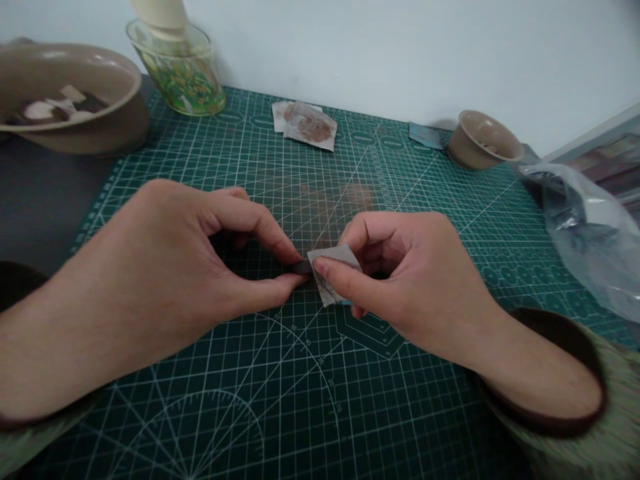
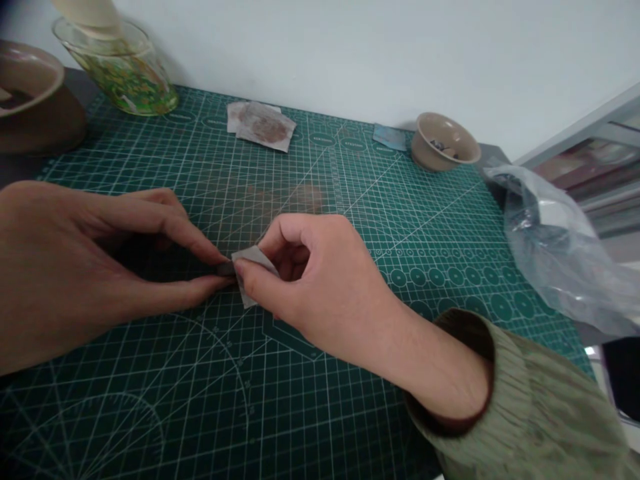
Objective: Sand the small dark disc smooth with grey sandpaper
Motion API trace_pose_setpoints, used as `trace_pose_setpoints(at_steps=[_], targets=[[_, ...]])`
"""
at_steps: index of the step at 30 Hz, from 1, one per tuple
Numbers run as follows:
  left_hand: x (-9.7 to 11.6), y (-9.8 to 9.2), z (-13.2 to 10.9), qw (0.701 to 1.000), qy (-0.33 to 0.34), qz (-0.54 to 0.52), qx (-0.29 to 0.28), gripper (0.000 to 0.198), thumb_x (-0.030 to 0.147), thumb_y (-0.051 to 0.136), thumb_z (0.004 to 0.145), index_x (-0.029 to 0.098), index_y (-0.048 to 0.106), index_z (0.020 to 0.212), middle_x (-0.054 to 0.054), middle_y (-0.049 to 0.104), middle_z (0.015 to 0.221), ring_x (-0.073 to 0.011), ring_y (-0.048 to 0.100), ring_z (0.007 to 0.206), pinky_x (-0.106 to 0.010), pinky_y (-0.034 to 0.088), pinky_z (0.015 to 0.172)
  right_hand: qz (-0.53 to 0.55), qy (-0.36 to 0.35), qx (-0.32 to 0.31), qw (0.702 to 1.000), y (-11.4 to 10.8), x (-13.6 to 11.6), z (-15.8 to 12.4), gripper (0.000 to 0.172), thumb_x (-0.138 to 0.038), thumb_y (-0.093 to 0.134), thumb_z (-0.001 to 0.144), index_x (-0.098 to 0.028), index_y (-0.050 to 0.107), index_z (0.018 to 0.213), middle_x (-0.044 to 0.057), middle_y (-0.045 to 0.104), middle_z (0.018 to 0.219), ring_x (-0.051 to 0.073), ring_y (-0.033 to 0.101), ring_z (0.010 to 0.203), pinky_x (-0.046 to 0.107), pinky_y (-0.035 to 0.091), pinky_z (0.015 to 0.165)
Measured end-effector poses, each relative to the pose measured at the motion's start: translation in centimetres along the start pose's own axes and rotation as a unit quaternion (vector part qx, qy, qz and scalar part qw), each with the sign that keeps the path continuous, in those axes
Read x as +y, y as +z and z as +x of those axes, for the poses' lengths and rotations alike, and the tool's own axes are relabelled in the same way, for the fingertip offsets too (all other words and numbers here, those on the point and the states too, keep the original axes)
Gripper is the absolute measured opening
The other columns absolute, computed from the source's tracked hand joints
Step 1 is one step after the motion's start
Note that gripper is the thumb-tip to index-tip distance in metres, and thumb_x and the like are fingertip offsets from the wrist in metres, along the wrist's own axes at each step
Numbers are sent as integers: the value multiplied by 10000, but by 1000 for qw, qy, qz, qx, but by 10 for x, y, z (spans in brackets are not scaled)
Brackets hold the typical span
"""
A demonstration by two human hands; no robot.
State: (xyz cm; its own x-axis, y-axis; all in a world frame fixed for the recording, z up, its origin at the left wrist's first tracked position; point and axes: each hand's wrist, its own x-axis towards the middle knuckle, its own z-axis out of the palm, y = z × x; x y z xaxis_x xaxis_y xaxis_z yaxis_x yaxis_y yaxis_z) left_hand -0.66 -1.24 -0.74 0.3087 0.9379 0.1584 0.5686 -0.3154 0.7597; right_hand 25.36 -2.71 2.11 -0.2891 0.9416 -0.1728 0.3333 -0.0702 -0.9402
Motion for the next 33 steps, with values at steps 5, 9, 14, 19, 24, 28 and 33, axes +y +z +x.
trace_pose_setpoints(at_steps=[5, 9, 14, 19, 24, 28, 33], targets=[[0, -1, 1, 1000, 12, 12, -9, 169, 520, 969, 997, 373, 1011, 925, 72, 827, 816, -134, 662, 682, -302, 400, 626, 0, -4, -11, 1000, -1, -2, 0, 529, -493, 1155, 994, -282, 728, 763, -18, 765, 662, 167, 663, 577, 312, 496, 532], [-1, 0, 1, 1000, 14, 9, -6, 287, 630, 955, 1015, 369, 1005, 906, 58, 820, 805, -140, 665, 675, -321, 372, 626, -4, -12, -12, 1000, -1, -3, 0, 492, -393, 1166, 965, -271, 729, 776, -20, 768, 675, 168, 676, 592, 310, 500, 544], [-2, 1, 1, 1000, 1, 2, -12, 212, 596, 981, 961, 396, 1003, 894, 62, 813, 802, -146, 653, 667, -335, 382, 615, -8, -11, -19, 1000, -1, -4, 0, 492, -384, 1160, 965, -264, 726, 766, -11, 777, 694, 167, 681, 603, 315, 507, 555], [-1, 0, 2, 1000, -11, 13, -3, 254, 640, 966, 951, 398, 1004, 883, 53, 813, 808, -152, 650, 670, -325, 418, 625, -19, -16, -10, 1000, -1, -4, 0, 506, -427, 1151, 979, -269, 720, 767, -18, 765, 681, 163, 666, 590, 315, 477, 540], [1, -3, 2, 1000, -9, -4, -12, 213, 604, 970, 930, 405, 1004, 862, 67, 828, 805, -130, 688, 678, -306, 416, 636, -21, -30, -8, 999, 1, -2, 2, 526, -460, 1144, 989, -266, 714, 756, -21, 766, 690, 152, 667, 603, 306, 496, 555], [3, -1, 3, 1000, -15, -20, -8, 87, 514, 1000, 876, 435, 1000, 840, 97, 823, 781, -107, 668, 647, -303, 391, 624, -26, -35, -6, 999, 2, -2, 3, 568, -505, 1137, 997, -266, 696, 730, -24, 753, 687, 145, 659, 599, 300, 489, 547], [2, -1, 5, 1000, -16, -14, -14, 151, 547, 971, 893, 410, 995, 834, 64, 829, 791, -140, 702, 681, -317, 432, 649, -31, -38, -2, 999, 3, -3, 2, 563, -518, 1133, 999, -262, 702, 743, -22, 754, 690, 144, 654, 595, 301, 491, 550]])
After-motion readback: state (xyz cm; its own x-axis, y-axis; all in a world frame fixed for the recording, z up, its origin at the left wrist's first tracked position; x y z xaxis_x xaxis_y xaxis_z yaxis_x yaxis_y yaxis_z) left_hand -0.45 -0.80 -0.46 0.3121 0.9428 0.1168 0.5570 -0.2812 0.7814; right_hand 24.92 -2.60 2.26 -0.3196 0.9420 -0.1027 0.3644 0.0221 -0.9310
